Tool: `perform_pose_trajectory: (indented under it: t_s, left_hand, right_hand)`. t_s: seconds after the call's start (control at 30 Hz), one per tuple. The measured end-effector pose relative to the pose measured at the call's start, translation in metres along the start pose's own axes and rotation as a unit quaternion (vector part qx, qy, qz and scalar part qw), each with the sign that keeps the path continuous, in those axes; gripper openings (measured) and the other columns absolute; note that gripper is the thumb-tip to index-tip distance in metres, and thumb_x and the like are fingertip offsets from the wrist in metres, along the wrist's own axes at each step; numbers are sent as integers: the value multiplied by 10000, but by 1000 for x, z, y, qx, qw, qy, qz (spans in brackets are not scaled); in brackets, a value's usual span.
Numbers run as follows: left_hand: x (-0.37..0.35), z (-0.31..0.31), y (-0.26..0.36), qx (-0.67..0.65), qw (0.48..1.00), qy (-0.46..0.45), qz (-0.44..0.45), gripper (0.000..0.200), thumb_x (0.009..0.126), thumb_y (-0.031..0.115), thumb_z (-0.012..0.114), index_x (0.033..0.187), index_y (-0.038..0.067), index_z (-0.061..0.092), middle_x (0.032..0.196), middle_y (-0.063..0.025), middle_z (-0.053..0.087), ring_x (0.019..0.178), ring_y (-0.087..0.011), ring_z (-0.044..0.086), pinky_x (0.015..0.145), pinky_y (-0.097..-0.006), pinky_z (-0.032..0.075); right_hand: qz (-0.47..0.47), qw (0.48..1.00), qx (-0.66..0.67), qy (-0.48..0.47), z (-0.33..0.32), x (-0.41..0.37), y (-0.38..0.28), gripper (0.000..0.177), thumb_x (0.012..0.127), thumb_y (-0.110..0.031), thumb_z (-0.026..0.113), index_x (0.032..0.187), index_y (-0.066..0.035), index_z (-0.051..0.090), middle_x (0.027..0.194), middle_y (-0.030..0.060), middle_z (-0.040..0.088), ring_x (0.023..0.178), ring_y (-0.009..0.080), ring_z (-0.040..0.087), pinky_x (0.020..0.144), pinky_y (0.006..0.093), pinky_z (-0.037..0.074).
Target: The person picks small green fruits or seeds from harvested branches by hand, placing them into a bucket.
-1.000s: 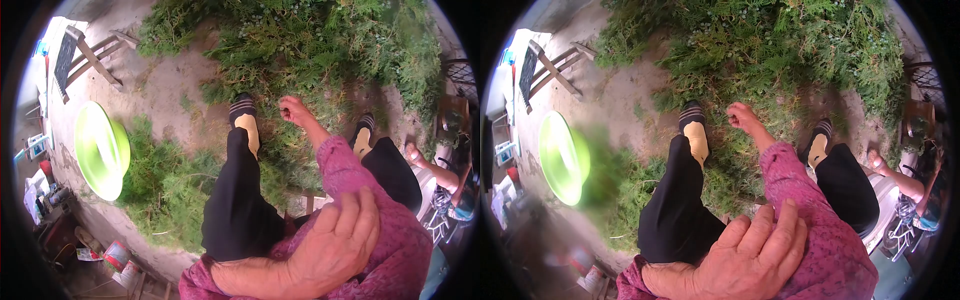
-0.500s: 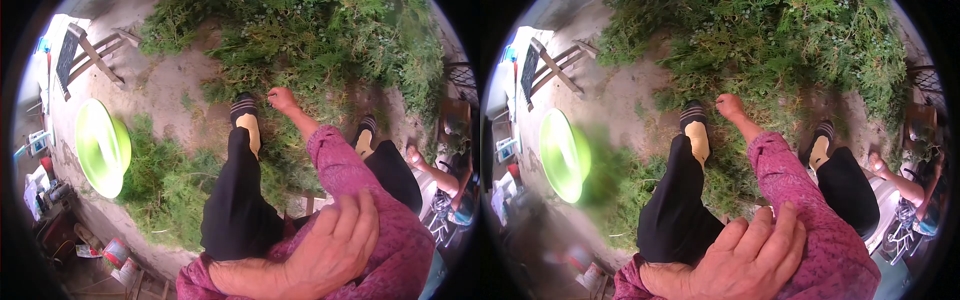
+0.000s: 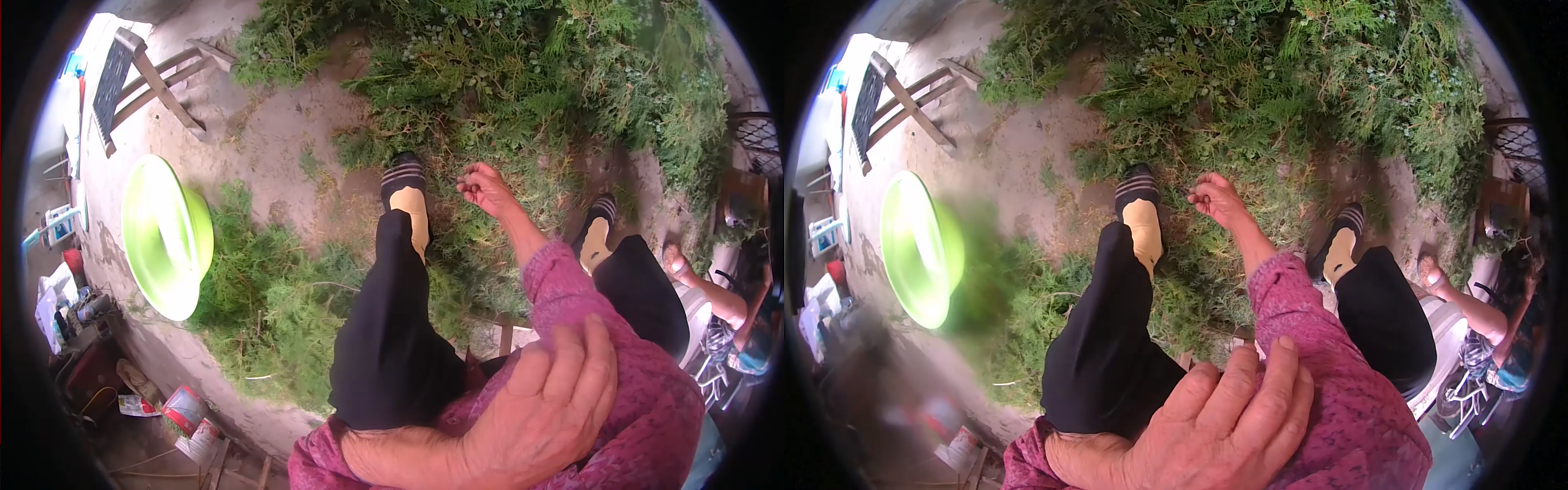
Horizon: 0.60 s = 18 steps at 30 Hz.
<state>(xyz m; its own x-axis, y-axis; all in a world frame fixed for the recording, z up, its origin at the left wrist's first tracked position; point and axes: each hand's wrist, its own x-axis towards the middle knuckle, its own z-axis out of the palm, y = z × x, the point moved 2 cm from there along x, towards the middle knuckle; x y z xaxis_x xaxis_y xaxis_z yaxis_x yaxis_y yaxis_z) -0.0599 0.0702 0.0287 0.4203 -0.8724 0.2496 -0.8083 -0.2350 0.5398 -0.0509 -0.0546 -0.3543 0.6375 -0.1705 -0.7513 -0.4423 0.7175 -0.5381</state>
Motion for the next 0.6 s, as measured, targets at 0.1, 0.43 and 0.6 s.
perform_pose_trajectory:
  t_s: [0.1, 0.43, 0.6]
  left_hand:
    - [-1, 0, 0, -1, 1000, -1, 3, 366, 692, 190, 502, 955, -51, 585, 1027, -229, 503, 868, -309, 483, 650, -361, 402]
    - [8, 4, -6, 21, 999, 29, -3, 347, 694, 166, 504, 949, -56, 582, 1021, -228, 514, 853, -311, 505, 669, -375, 413]
    - [7, 3, -5, 27, 999, 30, -13, 348, 692, 166, 506, 950, -56, 581, 1023, -225, 513, 858, -312, 509, 674, -380, 415]
  right_hand:
    - [4, 997, 71, -12, 4, -7, -14, 69, 802, -76, 566, 852, -51, 525, 711, 30, 559, 616, 103, 572, 463, 190, 433]
    - [-254, 784, -530, 201, 22, 90, -24, 223, 740, -161, 662, 889, 1, 628, 790, 82, 635, 594, 127, 583, 514, 285, 462]
    - [-158, 843, -470, 208, 16, 92, -19, 171, 728, -131, 672, 846, -16, 626, 743, 74, 620, 562, 122, 562, 503, 293, 453]
